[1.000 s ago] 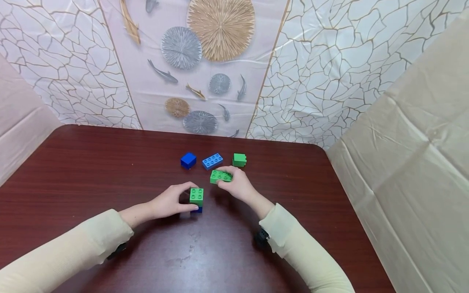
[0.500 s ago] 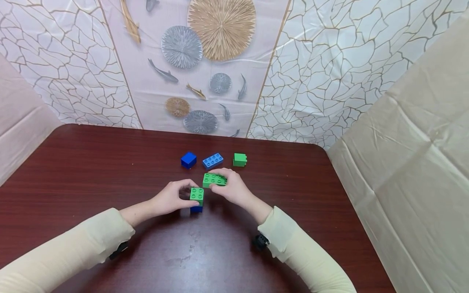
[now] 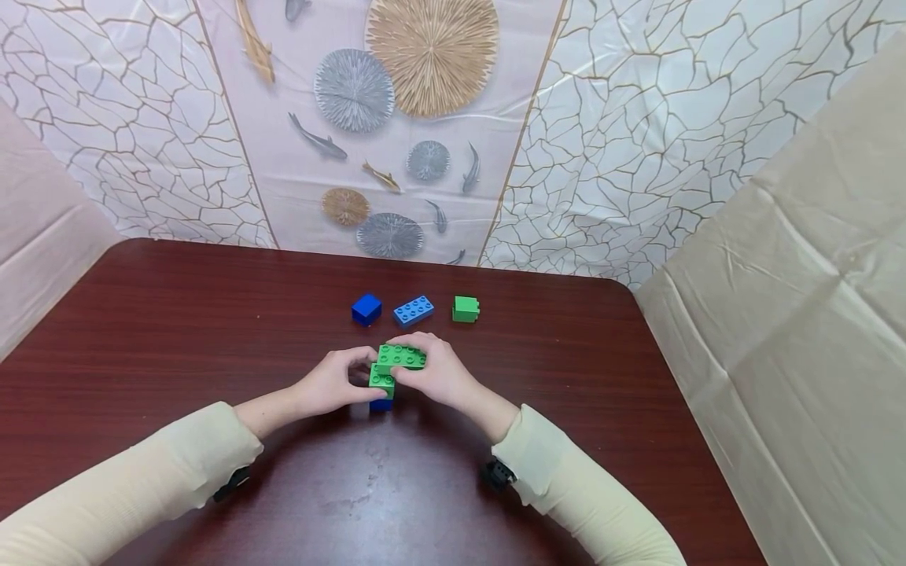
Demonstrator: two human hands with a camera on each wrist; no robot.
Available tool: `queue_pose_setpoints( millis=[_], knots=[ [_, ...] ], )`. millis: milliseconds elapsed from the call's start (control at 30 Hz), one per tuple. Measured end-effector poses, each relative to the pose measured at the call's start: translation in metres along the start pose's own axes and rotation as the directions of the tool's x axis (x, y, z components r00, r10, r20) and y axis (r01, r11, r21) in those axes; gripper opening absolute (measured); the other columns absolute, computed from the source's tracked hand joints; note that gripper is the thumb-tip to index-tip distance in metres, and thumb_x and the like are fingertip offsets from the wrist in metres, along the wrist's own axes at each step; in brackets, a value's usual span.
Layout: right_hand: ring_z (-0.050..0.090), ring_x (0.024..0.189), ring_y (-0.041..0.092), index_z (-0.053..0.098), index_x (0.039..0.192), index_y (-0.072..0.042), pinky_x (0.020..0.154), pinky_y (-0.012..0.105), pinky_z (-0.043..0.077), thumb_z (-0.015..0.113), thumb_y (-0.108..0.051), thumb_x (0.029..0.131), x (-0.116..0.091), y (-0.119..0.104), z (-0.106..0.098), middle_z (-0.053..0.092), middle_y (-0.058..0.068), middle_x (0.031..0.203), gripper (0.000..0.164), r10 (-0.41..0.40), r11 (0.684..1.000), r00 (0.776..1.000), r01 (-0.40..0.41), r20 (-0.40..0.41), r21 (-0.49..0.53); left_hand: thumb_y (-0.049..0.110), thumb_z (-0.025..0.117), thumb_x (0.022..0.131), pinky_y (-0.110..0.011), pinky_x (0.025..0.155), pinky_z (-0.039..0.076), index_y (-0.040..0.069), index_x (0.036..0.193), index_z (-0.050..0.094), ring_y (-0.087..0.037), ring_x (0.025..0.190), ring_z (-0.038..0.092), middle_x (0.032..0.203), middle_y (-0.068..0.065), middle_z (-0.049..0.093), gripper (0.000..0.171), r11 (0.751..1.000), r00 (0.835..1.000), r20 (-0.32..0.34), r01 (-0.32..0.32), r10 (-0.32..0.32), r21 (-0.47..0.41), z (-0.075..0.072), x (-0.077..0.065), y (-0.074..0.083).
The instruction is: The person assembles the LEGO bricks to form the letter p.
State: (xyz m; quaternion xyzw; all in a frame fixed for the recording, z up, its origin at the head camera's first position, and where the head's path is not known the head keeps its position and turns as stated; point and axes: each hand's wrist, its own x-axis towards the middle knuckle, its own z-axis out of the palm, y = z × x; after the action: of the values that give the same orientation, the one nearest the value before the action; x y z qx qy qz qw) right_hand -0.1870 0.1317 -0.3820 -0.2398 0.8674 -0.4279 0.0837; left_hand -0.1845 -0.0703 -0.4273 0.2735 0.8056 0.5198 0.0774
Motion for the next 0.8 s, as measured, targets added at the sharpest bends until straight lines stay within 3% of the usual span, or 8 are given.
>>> queue_pose_setpoints(
  millis=[800],
  knots=[
    [0.051,0.094,0.017,0.063,0.117,-0.008,0.078,0.025,0.046,0.07,-0.012,0.082,-0.0019,0.0017,0.0077,0.063,0.008,0.11,0.036,-0.111,0.993,0.993,0.112,0.032,-0.047,0.013,0.077,0.076,-0.021,0.08,0.054,0.006,0.091,0.058,-0.014,0.087,0.066,0.091,-0.008,0.068,0.026,1.0,1.0,0.007,-0.026,0.026,0.007,0.0,0.001,-0.0019]
  ],
)
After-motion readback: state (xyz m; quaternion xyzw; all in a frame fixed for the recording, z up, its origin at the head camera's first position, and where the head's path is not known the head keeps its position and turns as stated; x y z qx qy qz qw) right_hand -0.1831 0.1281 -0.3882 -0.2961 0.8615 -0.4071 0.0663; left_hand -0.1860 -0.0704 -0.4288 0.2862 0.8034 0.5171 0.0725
